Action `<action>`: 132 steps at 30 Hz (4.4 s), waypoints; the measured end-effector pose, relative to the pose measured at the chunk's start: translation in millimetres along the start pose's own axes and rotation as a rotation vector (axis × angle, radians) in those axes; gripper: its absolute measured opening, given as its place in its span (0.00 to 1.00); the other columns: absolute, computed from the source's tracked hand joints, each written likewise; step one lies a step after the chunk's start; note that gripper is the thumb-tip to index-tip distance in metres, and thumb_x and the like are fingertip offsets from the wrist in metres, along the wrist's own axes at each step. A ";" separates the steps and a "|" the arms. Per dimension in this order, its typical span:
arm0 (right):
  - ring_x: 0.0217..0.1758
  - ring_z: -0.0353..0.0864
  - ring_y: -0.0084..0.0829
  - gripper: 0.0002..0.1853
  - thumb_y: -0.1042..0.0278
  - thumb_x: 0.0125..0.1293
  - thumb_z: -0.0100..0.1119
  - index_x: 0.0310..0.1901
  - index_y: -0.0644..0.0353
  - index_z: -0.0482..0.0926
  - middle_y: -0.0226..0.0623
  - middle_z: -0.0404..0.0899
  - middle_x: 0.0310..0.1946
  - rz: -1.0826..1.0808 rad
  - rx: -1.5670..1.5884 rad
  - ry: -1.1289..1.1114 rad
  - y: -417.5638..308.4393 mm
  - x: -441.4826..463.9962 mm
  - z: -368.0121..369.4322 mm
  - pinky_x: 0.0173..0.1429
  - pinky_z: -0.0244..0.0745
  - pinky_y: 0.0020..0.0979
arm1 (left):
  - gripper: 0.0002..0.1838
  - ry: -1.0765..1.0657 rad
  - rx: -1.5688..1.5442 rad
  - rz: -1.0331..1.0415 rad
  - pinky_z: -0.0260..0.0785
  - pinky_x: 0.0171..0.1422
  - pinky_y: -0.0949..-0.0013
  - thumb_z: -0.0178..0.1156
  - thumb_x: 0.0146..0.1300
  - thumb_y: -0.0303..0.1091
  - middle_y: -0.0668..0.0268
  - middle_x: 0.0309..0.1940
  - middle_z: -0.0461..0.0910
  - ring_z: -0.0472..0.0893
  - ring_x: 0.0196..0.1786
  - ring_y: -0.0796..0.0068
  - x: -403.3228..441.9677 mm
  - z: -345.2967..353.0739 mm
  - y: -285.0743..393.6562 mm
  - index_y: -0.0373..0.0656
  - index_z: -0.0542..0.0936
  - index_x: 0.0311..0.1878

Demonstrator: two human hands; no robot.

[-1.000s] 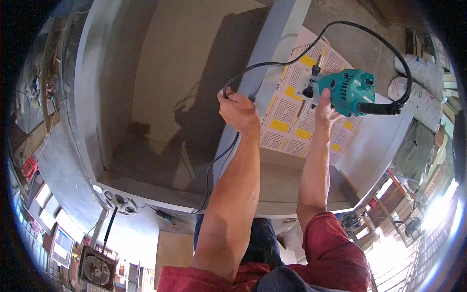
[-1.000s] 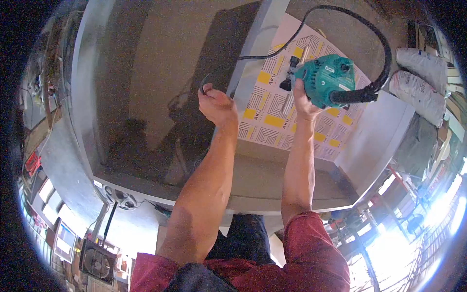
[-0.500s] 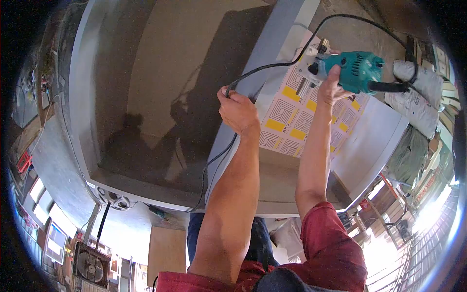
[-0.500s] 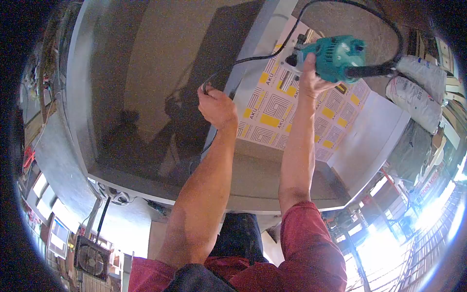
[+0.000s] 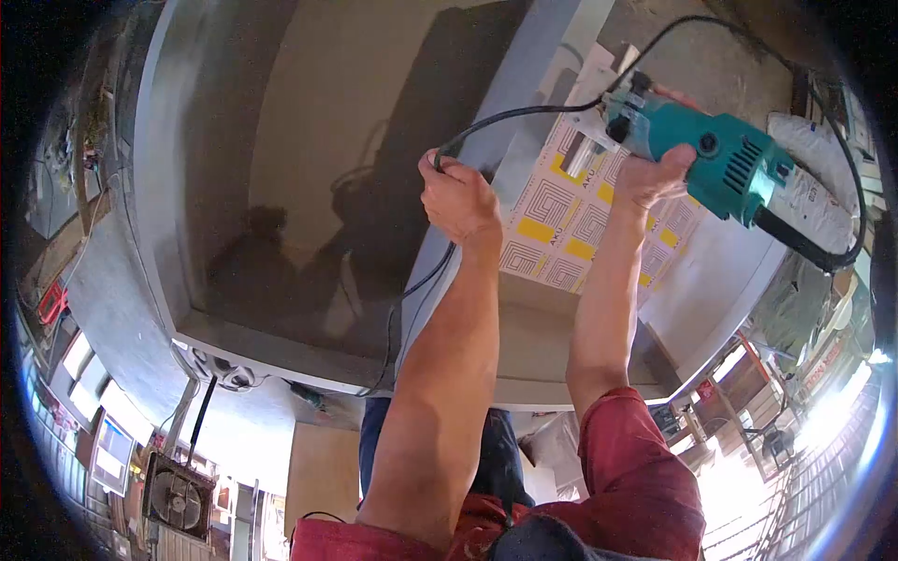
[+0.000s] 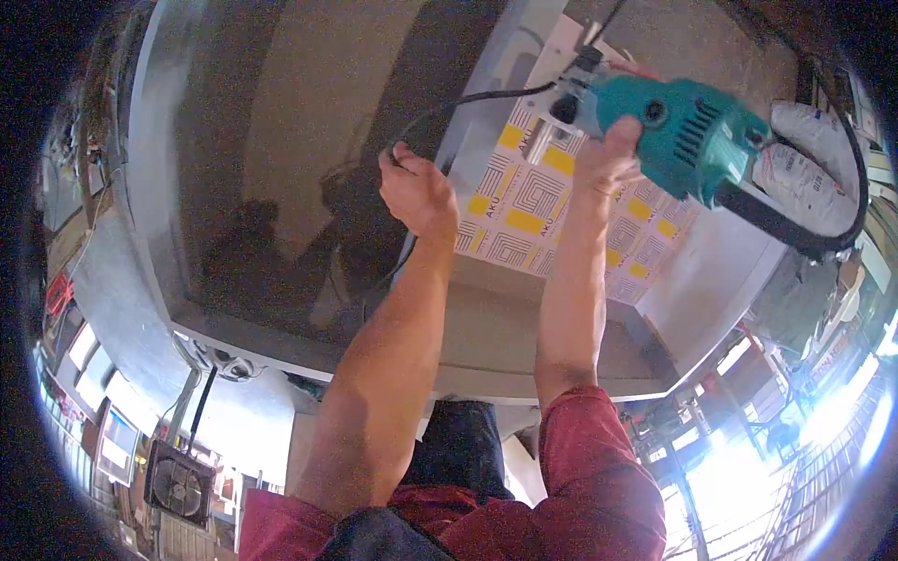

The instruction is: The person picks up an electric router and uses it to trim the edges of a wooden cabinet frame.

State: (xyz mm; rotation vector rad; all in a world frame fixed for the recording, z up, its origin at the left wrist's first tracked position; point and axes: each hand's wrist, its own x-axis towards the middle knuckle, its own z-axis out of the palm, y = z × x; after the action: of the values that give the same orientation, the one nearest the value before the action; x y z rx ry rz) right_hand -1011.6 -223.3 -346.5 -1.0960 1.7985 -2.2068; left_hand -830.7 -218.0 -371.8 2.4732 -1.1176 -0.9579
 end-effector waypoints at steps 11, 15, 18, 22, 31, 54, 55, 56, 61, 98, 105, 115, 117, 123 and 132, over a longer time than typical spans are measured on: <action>0.44 0.83 0.38 0.41 0.30 0.57 0.63 0.50 0.68 0.75 0.47 0.82 0.42 0.007 -0.078 0.022 18.1 -14.7 26.9 0.52 0.82 0.40 | 0.15 -0.037 -0.016 0.086 0.74 0.45 0.43 0.48 0.70 0.35 0.43 0.33 0.84 0.84 0.39 0.40 -5.7 4.3 -6.2 0.40 0.78 0.52; 0.44 0.83 0.39 0.40 0.31 0.58 0.64 0.49 0.69 0.75 0.47 0.82 0.41 -0.033 -0.086 -0.013 19.6 -14.0 35.3 0.50 0.83 0.40 | 0.14 -0.030 -0.020 0.089 0.72 0.43 0.42 0.49 0.70 0.36 0.44 0.32 0.84 0.84 0.37 0.39 -1.3 4.8 -6.4 0.41 0.78 0.50; 0.44 0.84 0.40 0.36 0.36 0.60 0.66 0.49 0.69 0.75 0.48 0.82 0.41 -0.069 -0.072 -0.002 21.0 -6.4 43.2 0.50 0.83 0.40 | 0.13 -0.030 -0.028 0.130 0.71 0.41 0.41 0.50 0.69 0.35 0.45 0.31 0.84 0.84 0.36 0.39 -0.4 5.2 -9.3 0.42 0.78 0.50; 0.42 0.84 0.41 0.31 0.43 0.61 0.67 0.47 0.70 0.76 0.49 0.82 0.40 -0.055 0.007 0.058 36.4 23.6 54.5 0.49 0.83 0.41 | 0.13 -0.034 -0.016 0.124 0.71 0.40 0.41 0.52 0.67 0.35 0.46 0.29 0.84 0.83 0.35 0.39 -0.5 5.0 -8.0 0.44 0.78 0.51; 0.37 0.82 0.33 0.23 0.53 0.63 0.66 0.45 0.69 0.78 0.40 0.82 0.38 -0.207 -0.003 0.131 97.9 117.6 65.9 0.48 0.83 0.38 | 0.16 -0.089 0.029 0.100 0.77 0.45 0.45 0.57 0.63 0.38 0.48 0.37 0.86 0.86 0.40 0.42 1.0 6.4 -5.5 0.43 0.80 0.51; 0.43 0.79 0.29 0.20 0.72 0.59 0.73 0.52 0.56 0.79 0.31 0.82 0.45 -0.148 0.260 0.110 194.3 281.1 74.8 0.44 0.74 0.39 | 0.23 -0.031 0.096 0.209 0.74 0.51 0.55 0.55 0.67 0.39 0.50 0.49 0.79 0.81 0.44 0.55 -0.6 10.7 -14.3 0.35 0.73 0.60; 0.43 0.79 0.29 0.20 0.72 0.59 0.73 0.52 0.56 0.79 0.31 0.82 0.45 -0.146 0.261 0.108 195.3 282.0 76.3 0.44 0.74 0.39 | 0.23 -0.029 0.096 0.206 0.74 0.51 0.55 0.55 0.67 0.39 0.50 0.49 0.79 0.81 0.44 0.55 -0.9 10.5 -14.2 0.35 0.73 0.60; 0.43 0.78 0.29 0.19 0.73 0.59 0.73 0.52 0.57 0.78 0.30 0.81 0.45 -0.127 0.308 0.117 196.0 284.0 77.6 0.45 0.74 0.39 | 0.23 -0.021 0.097 0.214 0.74 0.51 0.54 0.55 0.67 0.39 0.50 0.49 0.79 0.81 0.44 0.55 -0.8 10.3 -13.7 0.35 0.74 0.60; 0.43 0.78 0.28 0.19 0.73 0.59 0.73 0.51 0.57 0.78 0.29 0.80 0.44 -0.117 0.320 0.108 198.6 290.4 78.4 0.46 0.73 0.38 | 0.23 0.018 0.067 0.215 0.74 0.52 0.54 0.55 0.67 0.40 0.50 0.49 0.79 0.81 0.45 0.55 -1.2 13.1 -13.6 0.36 0.74 0.60; 0.35 0.87 0.29 0.37 0.54 0.43 0.79 0.53 0.68 0.77 0.40 0.86 0.34 0.532 -0.634 -0.595 -417.5 -224.0 -207.6 0.44 0.82 0.33 | 0.09 0.094 -0.090 0.810 0.72 0.55 0.53 0.66 0.51 0.26 0.57 0.43 0.82 0.79 0.50 0.52 8.7 -178.8 -143.0 0.42 0.82 0.37; 0.38 0.84 0.28 0.31 0.58 0.49 0.77 0.52 0.68 0.78 0.39 0.86 0.38 0.411 -0.419 -0.677 -512.1 -229.7 -185.9 0.48 0.80 0.35 | 0.09 0.122 -0.409 0.572 0.73 0.49 0.70 0.60 0.65 0.23 0.67 0.39 0.81 0.81 0.46 0.74 -30.8 -467.8 -343.8 0.40 0.84 0.47; 0.49 0.82 0.32 0.26 0.62 0.58 0.75 0.54 0.67 0.79 0.38 0.84 0.48 0.185 -0.295 -0.607 -624.2 -228.6 -81.3 0.58 0.74 0.36 | 0.10 0.292 -0.941 0.100 0.72 0.39 0.75 0.65 0.69 0.32 0.67 0.36 0.86 0.81 0.36 0.83 -72.6 -677.5 -546.1 0.38 0.84 0.49; 0.48 0.82 0.33 0.25 0.60 0.59 0.74 0.54 0.67 0.79 0.38 0.84 0.48 0.197 -0.286 -0.551 -639.0 -237.5 -58.1 0.57 0.75 0.36 | 0.11 0.295 -0.919 0.090 0.73 0.42 0.74 0.65 0.68 0.32 0.67 0.37 0.86 0.82 0.37 0.81 -51.9 -697.8 -563.4 0.38 0.84 0.50; 0.43 0.81 0.31 0.25 0.52 0.65 0.68 0.53 0.67 0.80 0.38 0.84 0.42 0.232 -0.214 -0.310 -660.5 -278.2 55.1 0.51 0.76 0.35 | 0.34 -0.023 -0.569 0.409 0.73 0.59 0.66 0.64 0.64 0.29 0.61 0.64 0.77 0.76 0.63 0.69 -7.3 -765.6 -536.4 0.44 0.68 0.74; 0.32 0.83 0.29 0.25 0.43 0.67 0.63 0.48 0.61 0.78 0.38 0.83 0.33 0.616 0.045 -0.283 -668.4 -323.3 183.8 0.38 0.79 0.31 | 0.41 -0.344 -0.684 0.511 0.70 0.65 0.62 0.63 0.65 0.29 0.58 0.74 0.67 0.68 0.73 0.62 142.7 -815.7 -465.1 0.49 0.57 0.80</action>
State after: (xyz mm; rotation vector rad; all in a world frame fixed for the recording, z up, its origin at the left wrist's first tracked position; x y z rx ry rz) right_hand -429.2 -13.8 102.8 -0.6730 1.6610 -1.6333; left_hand 44.4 -37.3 -49.8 1.4318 -1.1747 -1.3344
